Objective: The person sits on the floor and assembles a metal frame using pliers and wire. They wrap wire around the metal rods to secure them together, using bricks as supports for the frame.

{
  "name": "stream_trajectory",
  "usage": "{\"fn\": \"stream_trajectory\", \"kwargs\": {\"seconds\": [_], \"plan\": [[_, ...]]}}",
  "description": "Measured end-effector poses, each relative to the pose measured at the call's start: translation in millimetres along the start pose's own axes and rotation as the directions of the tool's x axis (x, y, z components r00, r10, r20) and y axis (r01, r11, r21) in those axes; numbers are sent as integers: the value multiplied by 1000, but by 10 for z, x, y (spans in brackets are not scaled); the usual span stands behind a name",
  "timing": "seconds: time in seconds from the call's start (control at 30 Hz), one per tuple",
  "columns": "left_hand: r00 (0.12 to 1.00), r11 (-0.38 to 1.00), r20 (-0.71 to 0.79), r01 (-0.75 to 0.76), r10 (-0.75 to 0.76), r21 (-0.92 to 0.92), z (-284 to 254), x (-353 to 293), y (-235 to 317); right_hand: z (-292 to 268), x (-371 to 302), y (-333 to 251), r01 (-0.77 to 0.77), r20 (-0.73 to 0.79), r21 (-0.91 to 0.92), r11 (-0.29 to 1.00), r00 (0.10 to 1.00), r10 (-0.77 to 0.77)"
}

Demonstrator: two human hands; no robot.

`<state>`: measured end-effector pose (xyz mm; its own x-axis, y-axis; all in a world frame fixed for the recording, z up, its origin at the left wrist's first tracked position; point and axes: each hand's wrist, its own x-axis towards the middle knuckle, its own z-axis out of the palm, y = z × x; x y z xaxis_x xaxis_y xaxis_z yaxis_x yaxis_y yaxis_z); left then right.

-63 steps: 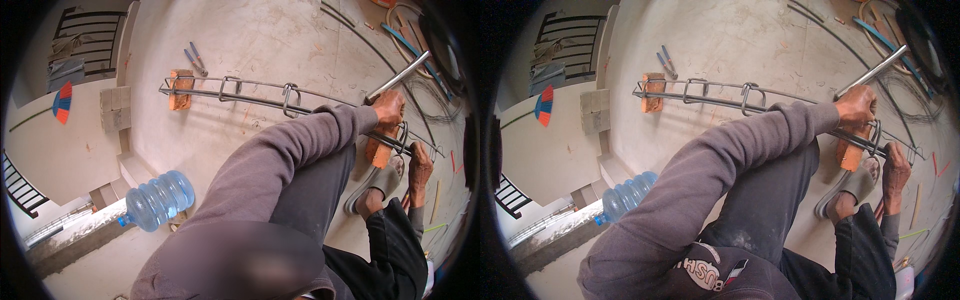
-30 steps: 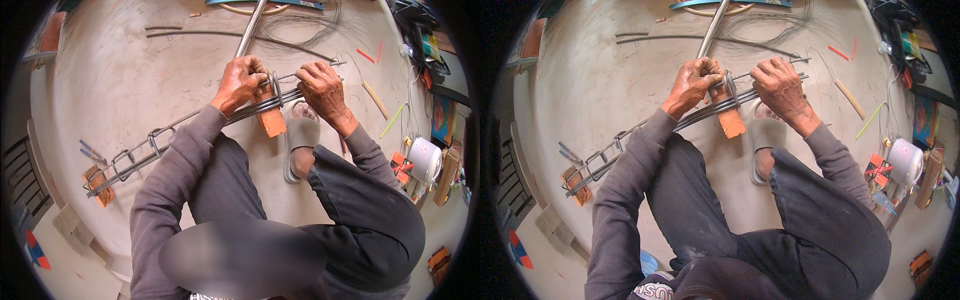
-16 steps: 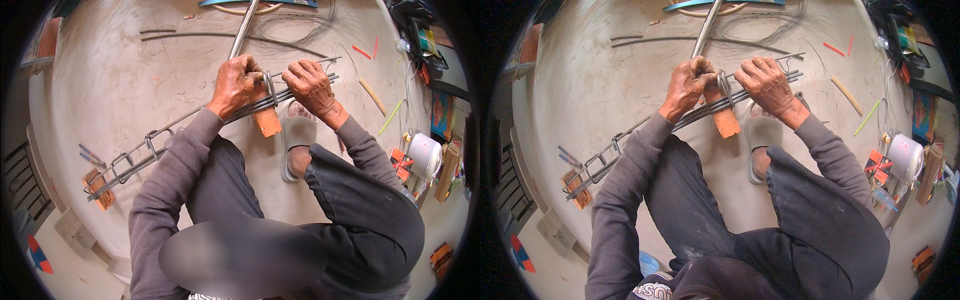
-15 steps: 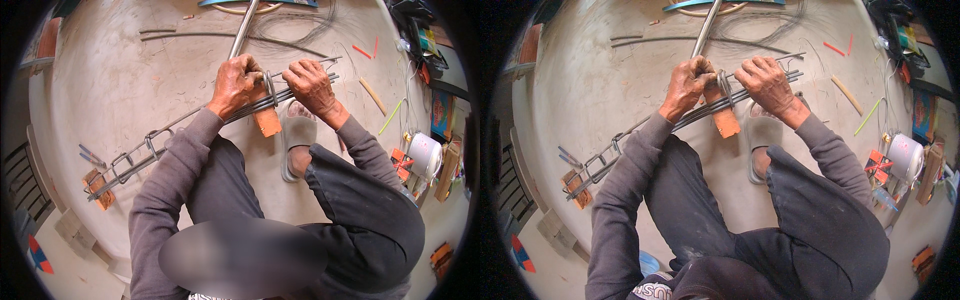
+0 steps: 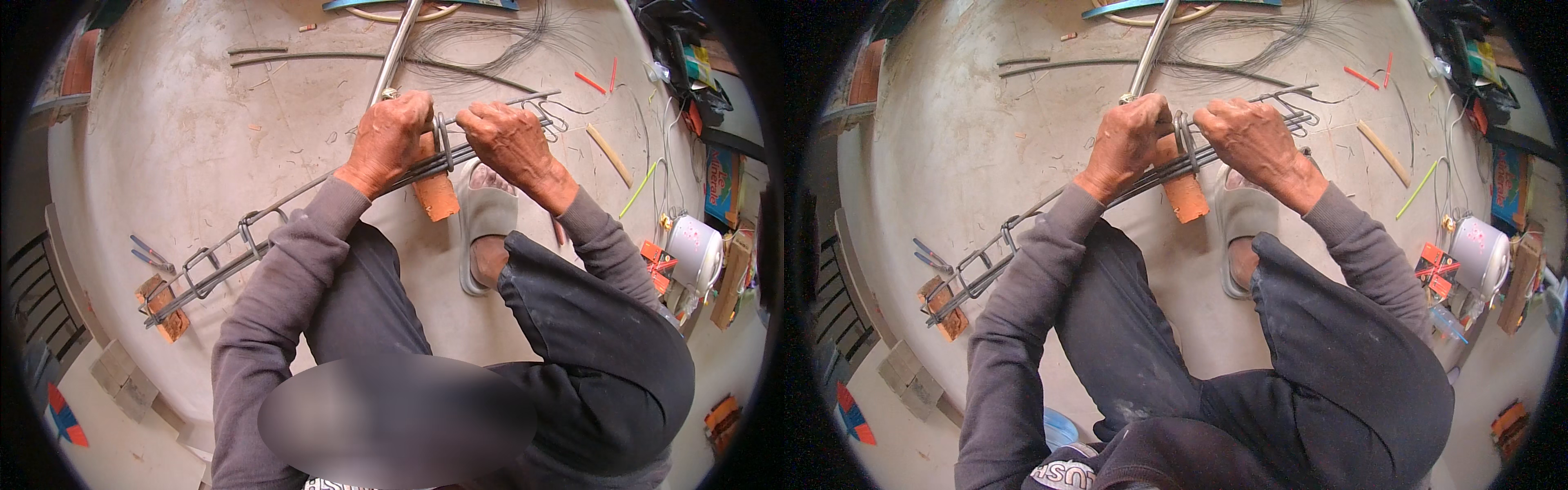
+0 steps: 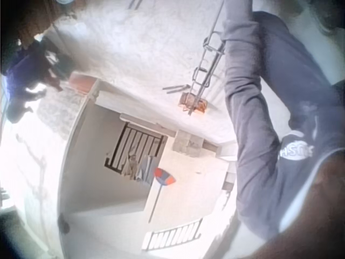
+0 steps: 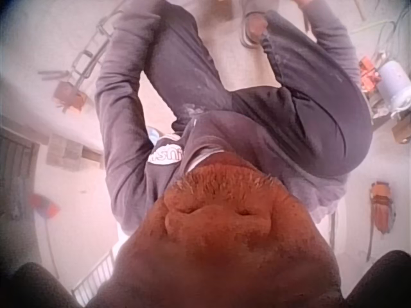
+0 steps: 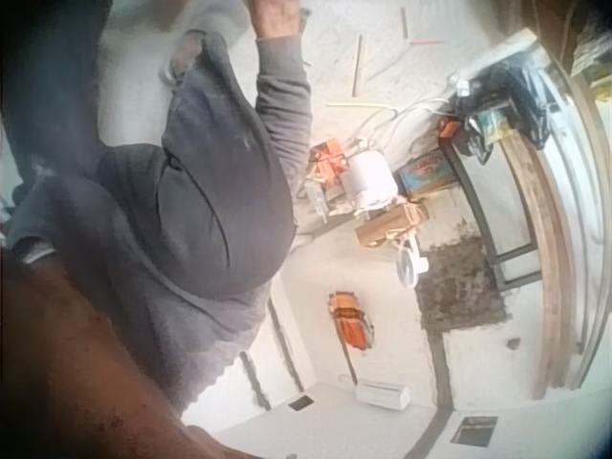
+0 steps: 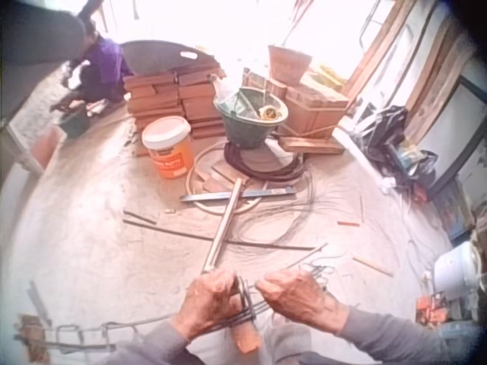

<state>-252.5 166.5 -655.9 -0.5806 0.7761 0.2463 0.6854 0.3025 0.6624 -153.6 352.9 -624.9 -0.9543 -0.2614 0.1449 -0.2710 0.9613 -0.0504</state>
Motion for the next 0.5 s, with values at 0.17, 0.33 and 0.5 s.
{"fn": "stream_trajectory", "kwargs": {"seconds": [0.17,0.33,0.5], "plan": [[992,982,56,-119,112,150,-37,26,105,-95,91,1,5,41,-12,1000,999,-5],[989,977,50,-142,136,160,-33,23,102,-155,204,-42,-134,50,198,971,991,126],[997,994,-5,-78,78,-70,-26,30,85,-163,445,-10,-231,68,614,755,968,241]]}}
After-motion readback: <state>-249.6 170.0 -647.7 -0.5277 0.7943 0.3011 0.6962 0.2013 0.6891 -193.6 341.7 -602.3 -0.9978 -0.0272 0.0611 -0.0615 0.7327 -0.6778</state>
